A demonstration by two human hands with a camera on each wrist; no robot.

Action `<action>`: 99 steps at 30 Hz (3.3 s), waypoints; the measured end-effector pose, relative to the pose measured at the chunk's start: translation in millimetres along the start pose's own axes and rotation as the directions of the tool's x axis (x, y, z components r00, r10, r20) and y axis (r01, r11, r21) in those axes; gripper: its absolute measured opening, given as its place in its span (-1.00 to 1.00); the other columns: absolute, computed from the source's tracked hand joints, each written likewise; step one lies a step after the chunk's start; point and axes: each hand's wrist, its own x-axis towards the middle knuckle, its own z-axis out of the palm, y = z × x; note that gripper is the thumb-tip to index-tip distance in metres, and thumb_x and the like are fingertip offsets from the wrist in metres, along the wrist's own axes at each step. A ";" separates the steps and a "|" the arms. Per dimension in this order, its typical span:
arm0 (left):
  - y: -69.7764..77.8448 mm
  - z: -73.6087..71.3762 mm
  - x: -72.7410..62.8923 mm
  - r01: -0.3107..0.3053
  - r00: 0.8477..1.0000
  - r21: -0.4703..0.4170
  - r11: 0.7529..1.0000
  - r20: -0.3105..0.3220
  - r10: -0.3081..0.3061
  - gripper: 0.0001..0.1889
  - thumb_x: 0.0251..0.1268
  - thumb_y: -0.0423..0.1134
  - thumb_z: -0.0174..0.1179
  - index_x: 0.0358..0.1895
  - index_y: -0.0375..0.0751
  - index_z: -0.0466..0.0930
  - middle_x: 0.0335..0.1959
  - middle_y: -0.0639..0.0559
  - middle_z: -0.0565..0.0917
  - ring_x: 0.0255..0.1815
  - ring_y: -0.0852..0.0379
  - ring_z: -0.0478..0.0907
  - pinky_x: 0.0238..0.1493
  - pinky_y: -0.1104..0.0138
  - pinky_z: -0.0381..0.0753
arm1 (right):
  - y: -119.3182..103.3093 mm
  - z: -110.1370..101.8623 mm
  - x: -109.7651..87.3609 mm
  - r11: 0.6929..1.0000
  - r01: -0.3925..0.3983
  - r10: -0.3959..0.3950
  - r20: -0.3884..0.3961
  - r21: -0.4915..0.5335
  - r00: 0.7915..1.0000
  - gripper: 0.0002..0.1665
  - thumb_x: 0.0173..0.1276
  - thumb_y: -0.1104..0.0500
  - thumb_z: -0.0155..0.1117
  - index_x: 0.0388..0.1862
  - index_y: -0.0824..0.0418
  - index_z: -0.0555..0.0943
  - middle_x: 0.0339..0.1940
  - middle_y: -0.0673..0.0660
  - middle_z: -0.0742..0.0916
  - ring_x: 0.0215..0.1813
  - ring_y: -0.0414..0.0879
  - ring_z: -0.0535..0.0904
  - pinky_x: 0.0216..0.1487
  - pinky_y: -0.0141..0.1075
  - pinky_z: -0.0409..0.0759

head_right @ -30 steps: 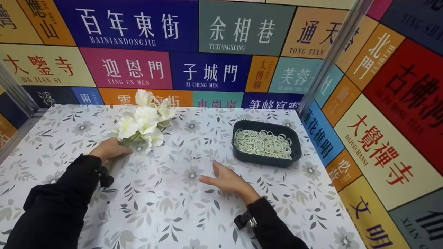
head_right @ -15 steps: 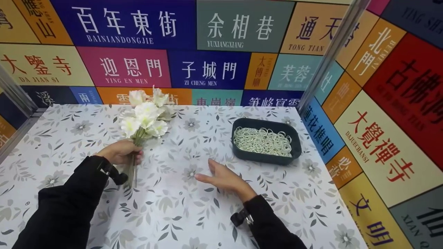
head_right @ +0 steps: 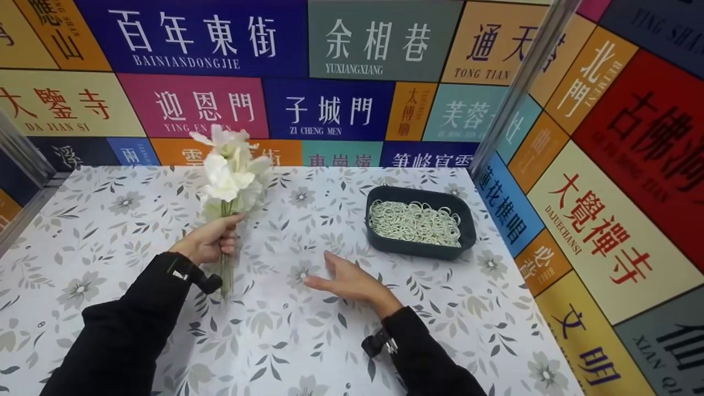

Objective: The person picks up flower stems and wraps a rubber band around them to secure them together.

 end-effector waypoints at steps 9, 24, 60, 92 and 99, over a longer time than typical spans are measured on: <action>-11.7 17.8 1.1 -0.066 0.992 -0.288 0.955 0.088 0.096 -0.36 0.57 0.10 -0.05 -0.79 0.06 0.05 -0.88 0.26 0.09 -0.83 0.35 -0.05 -0.79 0.51 -0.04 | -17.3 10.3 10.0 1.000 0.024 -0.024 0.029 0.008 0.999 0.19 0.35 -0.19 0.35 0.62 0.33 -0.08 0.66 0.28 0.07 0.67 0.14 0.02 0.66 -0.02 -0.02; -27.9 81.7 -27.9 -0.352 0.810 -0.675 0.648 0.127 0.572 -0.34 0.59 -0.10 -0.10 -0.88 0.03 0.14 -0.97 0.22 0.18 -0.94 0.33 0.05 -0.88 0.48 0.00 | -83.1 34.6 23.3 0.901 0.078 -0.114 -0.058 -0.426 0.992 0.28 0.07 -0.31 0.53 0.57 0.29 0.16 0.32 0.38 0.58 0.23 0.22 0.62 0.32 0.04 0.56; -51.8 85.9 -73.1 -0.254 0.915 -0.794 0.552 -0.013 0.403 -0.44 0.44 -0.25 -0.12 -0.86 0.05 0.11 -0.97 0.24 0.19 -0.93 0.32 0.06 -0.87 0.50 0.00 | -89.3 90.2 7.3 0.410 -0.157 -0.582 -0.390 -0.899 0.713 -0.53 0.26 0.02 0.40 -0.78 0.09 0.48 -0.81 0.02 0.51 -0.76 -0.08 0.35 -0.78 -0.25 0.31; -52.9 88.1 -74.0 -0.187 0.831 -0.860 0.475 0.119 0.543 -0.39 0.62 -0.13 -0.32 -0.81 -0.01 0.13 -0.93 0.20 0.14 -0.74 0.28 -0.23 -0.71 0.48 -0.22 | -91.1 82.4 5.5 0.529 -0.059 -0.508 -0.371 -0.847 0.777 -0.57 0.25 0.12 0.41 -0.75 0.12 0.46 -0.78 0.05 0.54 -0.70 -0.05 0.42 -0.68 -0.23 0.43; -49.6 86.7 -76.4 -0.270 0.855 -0.816 0.511 0.042 0.517 -0.40 0.62 -0.09 -0.24 -0.80 0.02 0.13 -0.93 0.22 0.18 -0.76 0.29 -0.17 -0.75 0.50 -0.14 | -89.1 82.0 12.0 0.529 -0.054 -0.496 -0.360 -0.847 0.790 -0.61 0.29 0.06 0.41 -0.68 0.13 0.56 -0.77 0.04 0.56 -0.70 -0.10 0.41 -0.68 -0.30 0.40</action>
